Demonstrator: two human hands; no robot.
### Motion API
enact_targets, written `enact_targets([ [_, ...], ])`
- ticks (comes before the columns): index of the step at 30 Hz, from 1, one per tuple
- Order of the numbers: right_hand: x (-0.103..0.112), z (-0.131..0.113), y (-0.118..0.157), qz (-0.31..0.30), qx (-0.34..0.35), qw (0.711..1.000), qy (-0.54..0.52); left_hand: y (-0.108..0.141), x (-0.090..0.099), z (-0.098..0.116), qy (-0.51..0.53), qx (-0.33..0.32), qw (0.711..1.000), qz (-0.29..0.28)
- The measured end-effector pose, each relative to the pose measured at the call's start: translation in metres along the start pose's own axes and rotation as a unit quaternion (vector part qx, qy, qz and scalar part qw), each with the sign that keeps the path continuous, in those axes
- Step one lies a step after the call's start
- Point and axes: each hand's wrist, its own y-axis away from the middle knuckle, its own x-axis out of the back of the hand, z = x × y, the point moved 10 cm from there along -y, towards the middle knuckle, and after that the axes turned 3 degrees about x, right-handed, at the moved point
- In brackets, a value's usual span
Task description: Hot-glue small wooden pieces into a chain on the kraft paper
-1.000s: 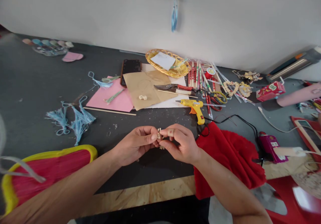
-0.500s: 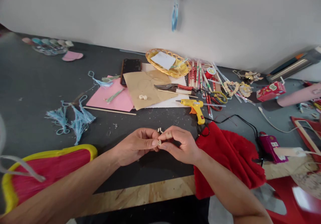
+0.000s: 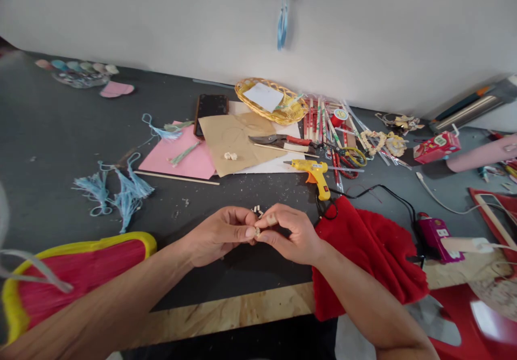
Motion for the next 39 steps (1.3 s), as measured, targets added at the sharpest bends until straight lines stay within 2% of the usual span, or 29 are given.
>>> enact_targets([
  [9, 0.001, -0.002, -0.001, 0.001, 0.008, 1.0, 0.018, 0.001, -0.002, 0.001, 0.01, -0.006, 1.0, -0.001],
  [14, 0.006, -0.009, 0.0, 0.025, 0.034, 0.996, 0.072, 0.002, -0.001, 0.004, 0.022, -0.022, 1.0, -0.002],
  [18, 0.005, -0.016, 0.001, 0.021, 0.066, 0.991, 0.114, 0.002, 0.0, 0.004, 0.008, -0.019, 1.0, -0.002],
  [39, 0.0, -0.023, -0.001, 0.011, 0.092, 0.987, 0.129, 0.004, -0.001, 0.006, 0.001, -0.022, 1.0, 0.003],
])
